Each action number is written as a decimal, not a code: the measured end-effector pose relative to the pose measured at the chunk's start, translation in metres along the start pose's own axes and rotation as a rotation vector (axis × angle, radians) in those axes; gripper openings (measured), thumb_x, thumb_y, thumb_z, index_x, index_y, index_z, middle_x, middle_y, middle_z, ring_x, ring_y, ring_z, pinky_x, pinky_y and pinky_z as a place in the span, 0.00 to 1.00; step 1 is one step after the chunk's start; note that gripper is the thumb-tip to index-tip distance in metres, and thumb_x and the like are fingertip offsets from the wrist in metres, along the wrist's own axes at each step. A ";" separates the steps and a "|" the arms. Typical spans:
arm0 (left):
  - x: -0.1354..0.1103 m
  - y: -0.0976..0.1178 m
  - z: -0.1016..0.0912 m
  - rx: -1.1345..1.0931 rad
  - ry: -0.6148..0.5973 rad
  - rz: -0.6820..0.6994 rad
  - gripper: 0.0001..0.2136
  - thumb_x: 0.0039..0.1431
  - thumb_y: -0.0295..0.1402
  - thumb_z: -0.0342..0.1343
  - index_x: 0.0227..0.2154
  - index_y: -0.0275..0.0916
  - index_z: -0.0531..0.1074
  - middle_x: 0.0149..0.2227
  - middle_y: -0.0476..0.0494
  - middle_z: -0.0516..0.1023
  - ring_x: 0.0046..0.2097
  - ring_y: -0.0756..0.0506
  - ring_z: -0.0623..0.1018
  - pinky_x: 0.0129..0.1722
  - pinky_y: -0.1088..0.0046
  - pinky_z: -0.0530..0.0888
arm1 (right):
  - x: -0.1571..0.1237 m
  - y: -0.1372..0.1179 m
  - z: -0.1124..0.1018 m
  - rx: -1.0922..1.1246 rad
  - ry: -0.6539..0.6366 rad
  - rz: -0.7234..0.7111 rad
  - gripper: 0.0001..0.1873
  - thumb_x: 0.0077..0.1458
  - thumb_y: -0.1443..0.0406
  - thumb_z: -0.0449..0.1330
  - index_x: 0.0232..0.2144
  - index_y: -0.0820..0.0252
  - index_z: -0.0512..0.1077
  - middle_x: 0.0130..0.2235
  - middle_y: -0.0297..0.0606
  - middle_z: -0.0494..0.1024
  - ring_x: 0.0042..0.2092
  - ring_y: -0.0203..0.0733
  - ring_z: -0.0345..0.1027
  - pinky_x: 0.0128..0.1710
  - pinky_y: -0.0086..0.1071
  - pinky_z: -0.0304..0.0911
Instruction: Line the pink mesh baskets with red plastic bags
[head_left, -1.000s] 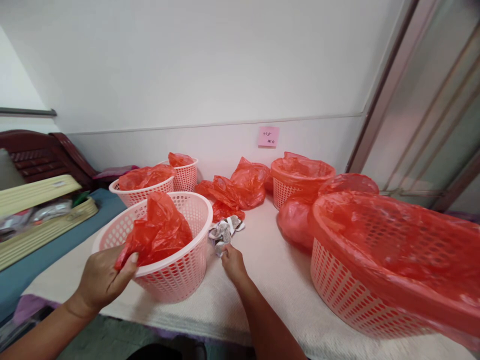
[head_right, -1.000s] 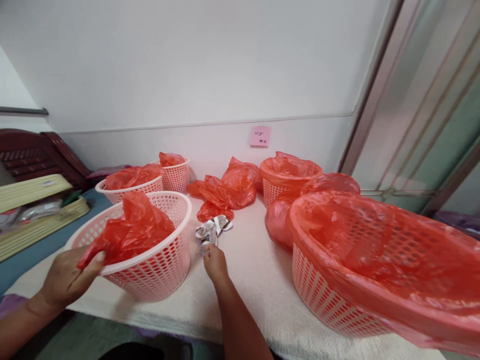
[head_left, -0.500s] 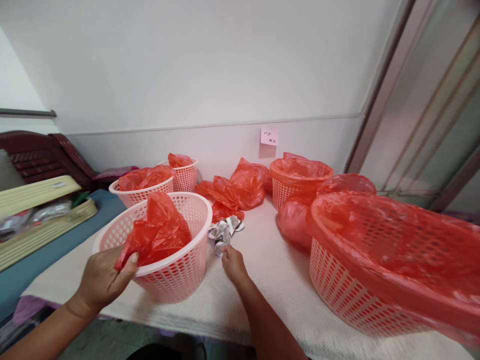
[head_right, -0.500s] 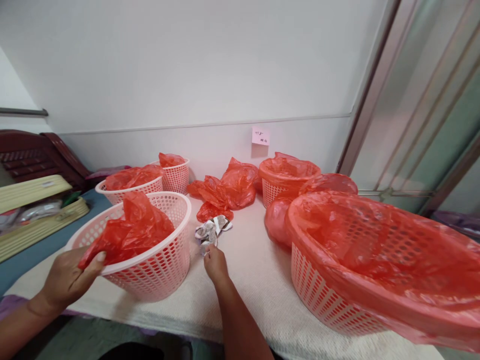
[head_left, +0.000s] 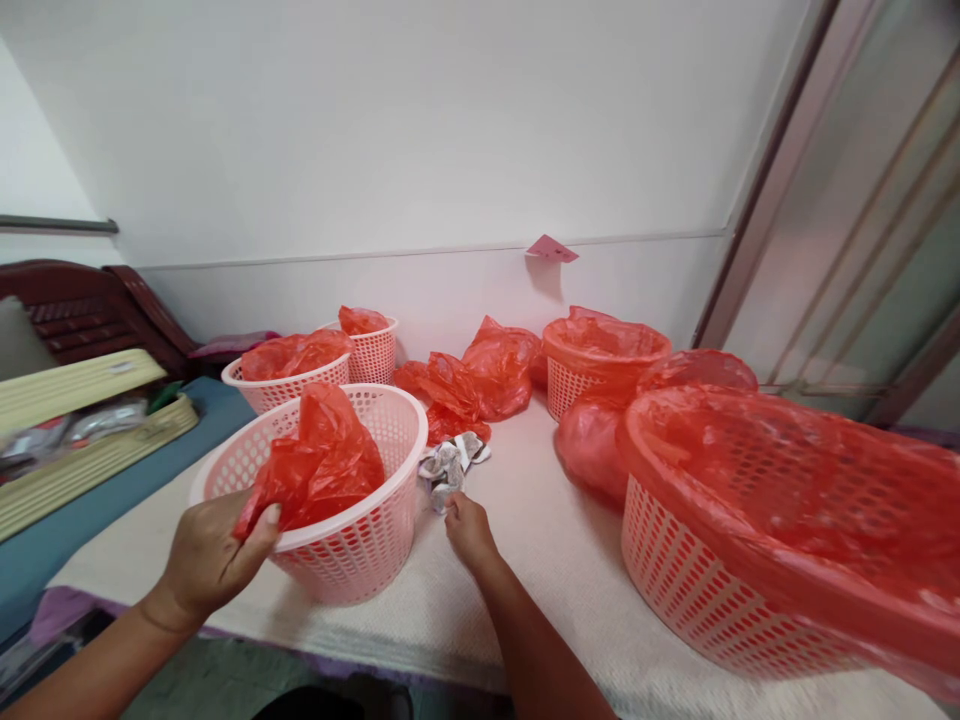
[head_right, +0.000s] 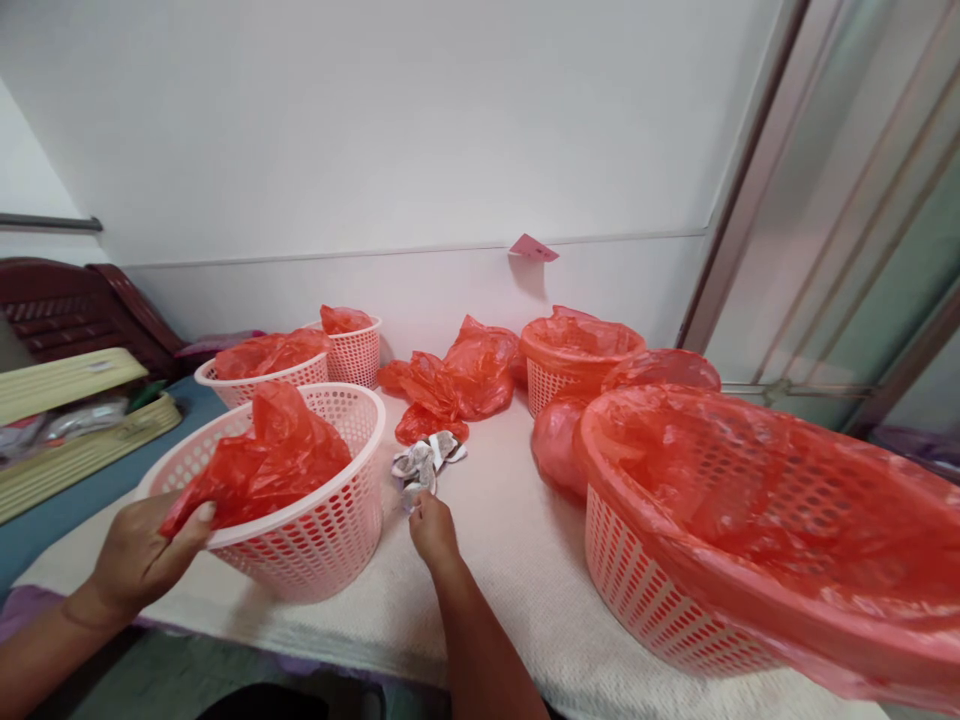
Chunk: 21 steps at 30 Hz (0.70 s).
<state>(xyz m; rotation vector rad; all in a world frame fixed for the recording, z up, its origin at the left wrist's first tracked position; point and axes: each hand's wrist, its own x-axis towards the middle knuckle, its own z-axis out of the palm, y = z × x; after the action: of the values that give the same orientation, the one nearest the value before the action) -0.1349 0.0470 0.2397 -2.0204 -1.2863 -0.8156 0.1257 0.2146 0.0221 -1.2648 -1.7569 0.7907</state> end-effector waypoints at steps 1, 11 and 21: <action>0.001 0.001 0.000 0.003 0.002 0.001 0.16 0.63 0.30 0.48 0.18 0.42 0.58 0.16 0.55 0.60 0.17 0.52 0.63 0.21 0.73 0.58 | 0.000 0.000 0.000 0.001 0.000 0.001 0.13 0.49 0.74 0.51 0.32 0.57 0.72 0.26 0.31 0.74 0.29 0.39 0.68 0.30 0.26 0.55; 0.003 0.003 -0.002 0.013 -0.002 -0.001 0.15 0.63 0.30 0.47 0.19 0.43 0.57 0.16 0.55 0.59 0.18 0.52 0.63 0.21 0.72 0.59 | -0.001 -0.001 -0.004 0.010 -0.003 -0.011 0.13 0.48 0.75 0.51 0.30 0.57 0.72 0.26 0.31 0.74 0.29 0.39 0.68 0.30 0.26 0.55; 0.004 0.004 -0.001 0.023 0.017 0.019 0.16 0.63 0.29 0.47 0.19 0.43 0.56 0.16 0.55 0.59 0.17 0.52 0.63 0.21 0.72 0.59 | 0.000 0.006 0.000 0.009 0.006 -0.030 0.12 0.50 0.73 0.50 0.32 0.57 0.72 0.26 0.32 0.75 0.30 0.39 0.69 0.30 0.27 0.56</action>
<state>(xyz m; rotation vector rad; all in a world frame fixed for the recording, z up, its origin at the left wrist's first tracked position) -0.1298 0.0465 0.2425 -2.0004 -1.2593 -0.8037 0.1286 0.2167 0.0169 -1.2308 -1.7615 0.7761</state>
